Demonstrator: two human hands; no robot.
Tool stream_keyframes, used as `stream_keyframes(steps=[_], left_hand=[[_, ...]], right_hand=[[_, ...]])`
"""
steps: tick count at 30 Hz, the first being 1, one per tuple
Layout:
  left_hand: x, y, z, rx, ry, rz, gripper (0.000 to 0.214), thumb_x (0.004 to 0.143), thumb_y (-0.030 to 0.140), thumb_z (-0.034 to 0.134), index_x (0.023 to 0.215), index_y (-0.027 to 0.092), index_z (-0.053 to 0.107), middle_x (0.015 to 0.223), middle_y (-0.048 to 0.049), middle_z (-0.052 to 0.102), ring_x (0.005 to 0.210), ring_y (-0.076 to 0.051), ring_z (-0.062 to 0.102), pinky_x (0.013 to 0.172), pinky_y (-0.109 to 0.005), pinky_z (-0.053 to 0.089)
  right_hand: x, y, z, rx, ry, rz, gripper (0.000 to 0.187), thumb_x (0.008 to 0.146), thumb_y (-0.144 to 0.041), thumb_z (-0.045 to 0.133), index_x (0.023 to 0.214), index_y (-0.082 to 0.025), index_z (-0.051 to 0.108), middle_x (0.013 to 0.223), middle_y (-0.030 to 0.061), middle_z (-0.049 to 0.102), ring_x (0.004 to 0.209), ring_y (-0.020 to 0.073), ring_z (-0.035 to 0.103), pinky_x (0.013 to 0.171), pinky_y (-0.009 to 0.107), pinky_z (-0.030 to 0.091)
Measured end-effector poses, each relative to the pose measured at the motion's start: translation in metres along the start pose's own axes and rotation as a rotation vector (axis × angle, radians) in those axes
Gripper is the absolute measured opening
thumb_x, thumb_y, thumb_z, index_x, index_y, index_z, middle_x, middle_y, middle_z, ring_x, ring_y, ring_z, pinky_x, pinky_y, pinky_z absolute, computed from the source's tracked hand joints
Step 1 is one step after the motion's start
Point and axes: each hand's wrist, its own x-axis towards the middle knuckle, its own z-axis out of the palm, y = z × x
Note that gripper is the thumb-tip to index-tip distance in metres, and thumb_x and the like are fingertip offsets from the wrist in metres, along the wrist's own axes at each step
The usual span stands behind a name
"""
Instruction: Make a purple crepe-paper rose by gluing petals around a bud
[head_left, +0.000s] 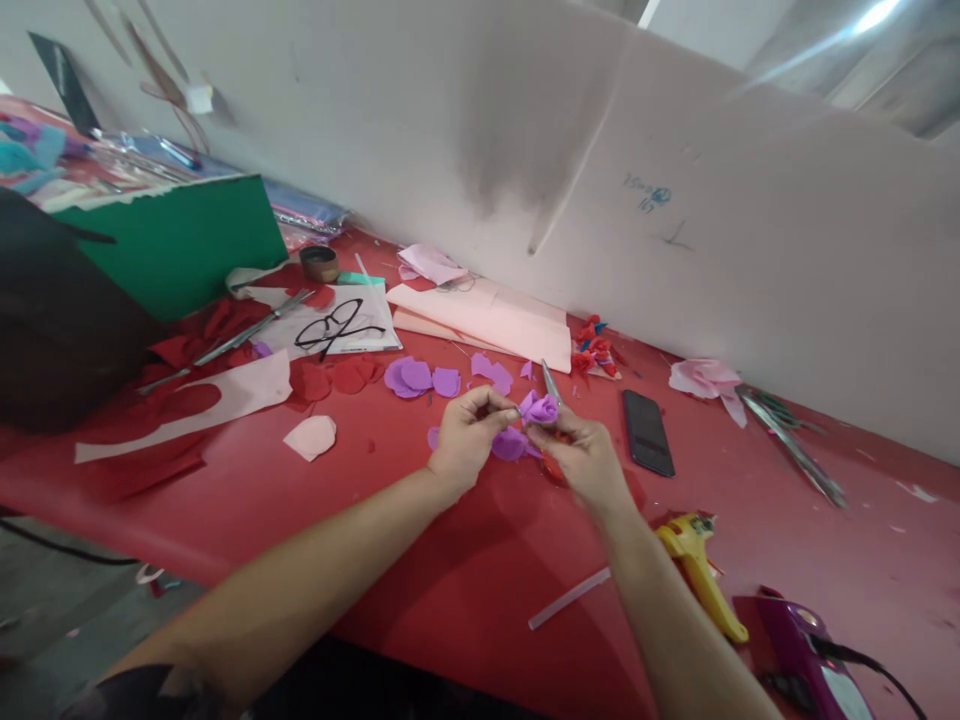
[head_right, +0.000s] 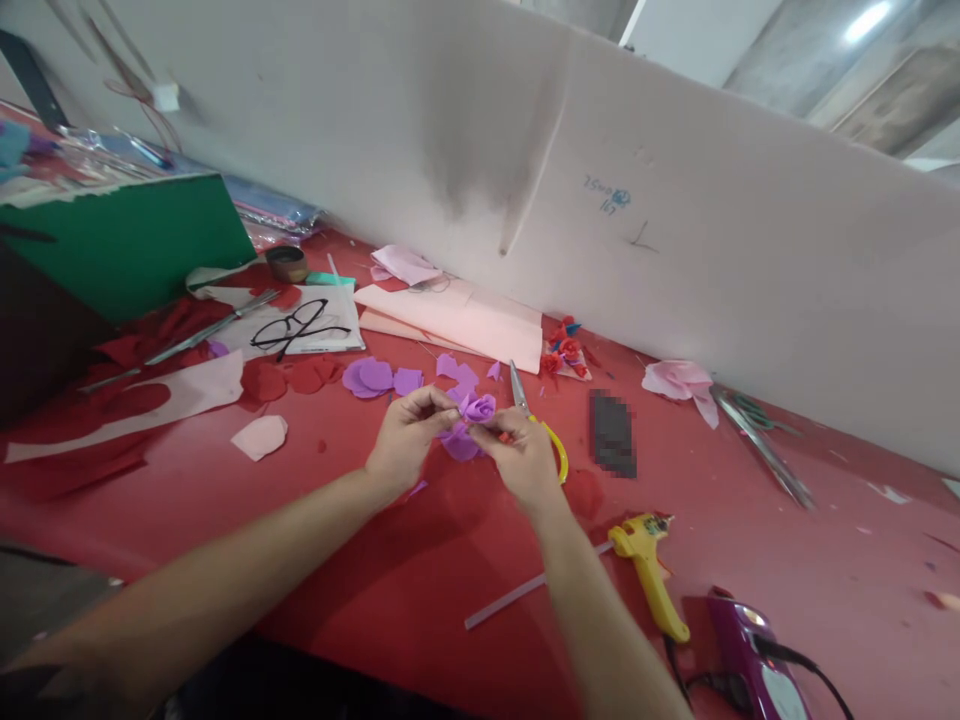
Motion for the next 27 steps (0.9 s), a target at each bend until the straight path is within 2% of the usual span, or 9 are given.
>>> stream_keyframes(steps=[2, 4, 9, 12, 16, 21, 27], left_hand=[[0.000, -0.002, -0.001, 0.004, 0.029, 0.017, 0.011, 0.061, 0.015, 0.071, 0.060, 0.015, 0.061, 0.057, 0.0038, 0.056, 0.057, -0.008, 0.046, 0.059, -0.021, 0.037], [0.001, -0.004, -0.001, -0.008, 0.058, 0.023, 0.011, 0.060, 0.014, 0.072, 0.060, 0.015, 0.061, 0.057, 0.0041, 0.057, 0.057, -0.008, 0.046, 0.058, -0.021, 0.037], [0.004, -0.005, -0.002, -0.109, 0.105, -0.023, 0.016, 0.057, 0.017, 0.076, 0.060, 0.015, 0.060, 0.057, 0.0044, 0.058, 0.056, -0.008, 0.048, 0.058, -0.021, 0.039], [0.004, -0.004, 0.000, -0.174, 0.107, -0.043, 0.019, 0.055, 0.019, 0.080, 0.064, 0.015, 0.063, 0.061, 0.0042, 0.060, 0.060, -0.007, 0.051, 0.062, -0.021, 0.041], [0.001, -0.007, 0.003, -0.188, 0.100, -0.058, 0.016, 0.058, 0.020, 0.080, 0.068, 0.015, 0.069, 0.067, 0.0022, 0.065, 0.065, -0.009, 0.056, 0.068, -0.022, 0.044], [-0.007, -0.012, 0.007, -0.118, 0.071, -0.064, 0.013, 0.058, 0.017, 0.079, 0.071, 0.018, 0.074, 0.072, -0.0007, 0.072, 0.070, -0.012, 0.062, 0.072, -0.025, 0.048], [-0.013, -0.014, 0.008, 0.017, 0.005, -0.053, 0.012, 0.064, 0.016, 0.076, 0.075, 0.018, 0.075, 0.075, -0.0020, 0.074, 0.071, -0.014, 0.066, 0.075, -0.027, 0.052]], right_hand=[[-0.011, 0.001, 0.013, 0.059, 0.089, 0.051, 0.008, 0.073, -0.029, 0.070, 0.075, -0.021, 0.075, 0.072, 0.0006, 0.069, 0.069, 0.0170, 0.060, 0.070, 0.032, 0.048], [-0.019, -0.004, 0.024, 0.022, 0.151, 0.040, 0.008, 0.075, -0.026, 0.069, 0.076, -0.021, 0.075, 0.074, 0.0013, 0.069, 0.071, 0.0174, 0.061, 0.071, 0.032, 0.048], [-0.024, -0.023, 0.040, -0.255, 0.243, -0.132, 0.014, 0.084, -0.025, 0.060, 0.079, -0.021, 0.073, 0.074, 0.0040, 0.068, 0.077, 0.0202, 0.060, 0.074, 0.034, 0.046], [-0.019, -0.025, 0.038, -0.353, 0.255, -0.198, 0.015, 0.086, -0.026, 0.059, 0.080, -0.020, 0.071, 0.076, 0.0050, 0.069, 0.078, 0.0214, 0.059, 0.075, 0.036, 0.044], [-0.015, -0.017, 0.028, -0.371, 0.275, -0.224, 0.012, 0.084, -0.030, 0.064, 0.085, -0.020, 0.069, 0.081, 0.0056, 0.070, 0.083, 0.0224, 0.060, 0.079, 0.038, 0.045], [-0.023, -0.004, 0.023, -0.295, 0.397, -0.205, 0.013, 0.082, -0.033, 0.067, 0.086, -0.021, 0.069, 0.085, 0.0056, 0.071, 0.084, 0.0221, 0.062, 0.081, 0.039, 0.046], [-0.028, 0.003, 0.019, -0.167, 0.368, -0.117, 0.011, 0.083, -0.032, 0.067, 0.084, -0.021, 0.070, 0.085, 0.0045, 0.071, 0.083, 0.0210, 0.063, 0.080, 0.037, 0.047]])
